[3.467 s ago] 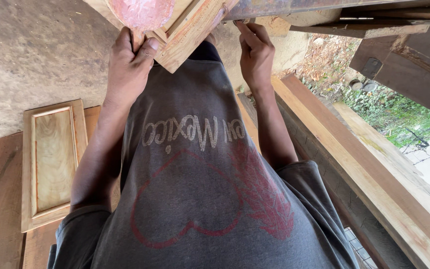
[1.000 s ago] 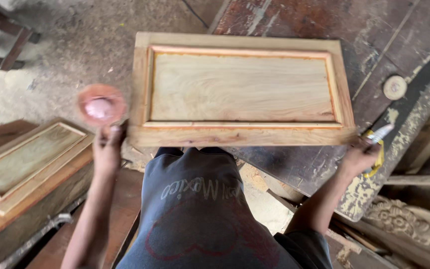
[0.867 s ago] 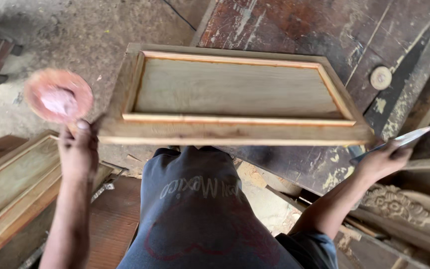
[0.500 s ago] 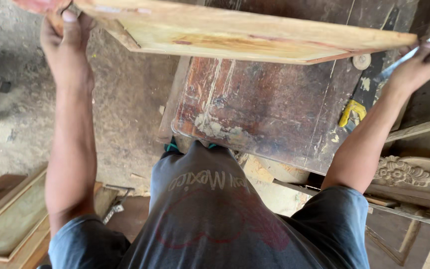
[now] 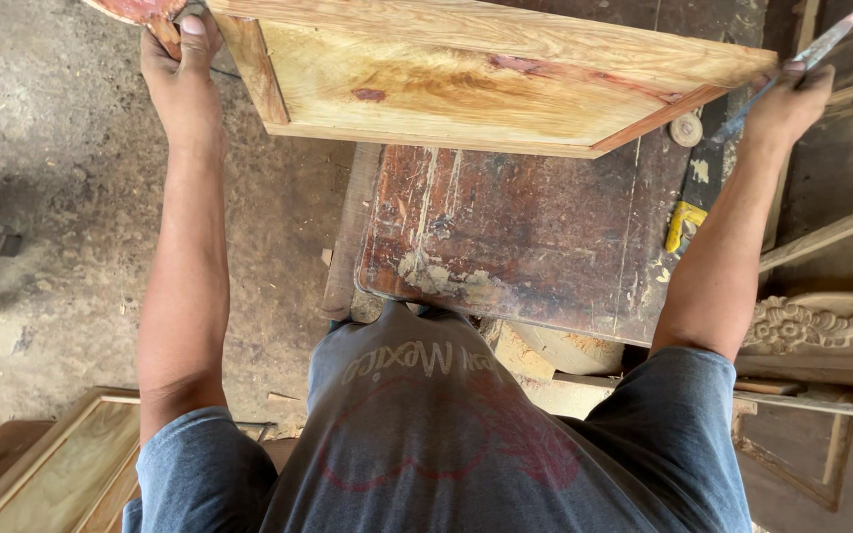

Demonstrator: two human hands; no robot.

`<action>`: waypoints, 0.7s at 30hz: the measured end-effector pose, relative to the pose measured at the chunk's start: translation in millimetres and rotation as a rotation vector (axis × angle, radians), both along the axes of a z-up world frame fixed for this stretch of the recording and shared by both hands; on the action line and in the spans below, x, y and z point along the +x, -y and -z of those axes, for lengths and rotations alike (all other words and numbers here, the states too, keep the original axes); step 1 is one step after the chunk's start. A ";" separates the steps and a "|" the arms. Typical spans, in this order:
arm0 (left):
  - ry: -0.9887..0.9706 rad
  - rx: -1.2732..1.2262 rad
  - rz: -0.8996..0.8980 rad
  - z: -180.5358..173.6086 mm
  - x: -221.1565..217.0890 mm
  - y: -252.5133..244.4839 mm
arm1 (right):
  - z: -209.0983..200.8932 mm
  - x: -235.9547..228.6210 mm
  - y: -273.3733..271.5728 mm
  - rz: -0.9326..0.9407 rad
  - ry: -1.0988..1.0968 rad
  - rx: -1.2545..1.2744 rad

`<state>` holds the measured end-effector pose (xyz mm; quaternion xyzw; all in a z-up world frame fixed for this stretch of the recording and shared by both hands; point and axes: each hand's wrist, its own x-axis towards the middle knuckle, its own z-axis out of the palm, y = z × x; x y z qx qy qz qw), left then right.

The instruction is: The person applies a pink paste into the grooves of a wooden panel using a small metal spatula. They repeatedly scoop paste from a wooden container and spread it along the recessed edges of the panel.

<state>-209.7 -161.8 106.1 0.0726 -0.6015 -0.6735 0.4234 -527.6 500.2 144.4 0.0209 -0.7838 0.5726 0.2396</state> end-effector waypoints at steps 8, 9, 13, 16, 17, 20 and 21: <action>-0.017 -0.060 0.021 10.7 -20.2 15.3 | -15.3 14.1 10.8 0.036 -0.031 0.126; -0.023 -0.052 0.035 11.6 -22.3 17.2 | -15.5 13.5 13.1 0.027 -0.043 0.143; 0.013 -0.069 -0.004 14.1 -35.2 22.2 | -14.0 13.3 15.9 0.002 -0.090 0.196; -0.033 -0.087 0.023 17.7 -40.9 21.9 | -12.0 14.1 14.9 -0.007 -0.138 0.192; -0.037 -0.076 0.020 19.1 -42.0 21.5 | -11.4 15.3 13.6 -0.009 -0.156 0.186; 0.005 -0.056 -0.016 22.4 -42.6 23.9 | -8.7 24.9 11.7 0.058 -0.118 0.275; 0.053 -0.056 -0.041 24.3 -43.6 24.5 | -8.9 30.4 8.5 0.015 -0.104 0.210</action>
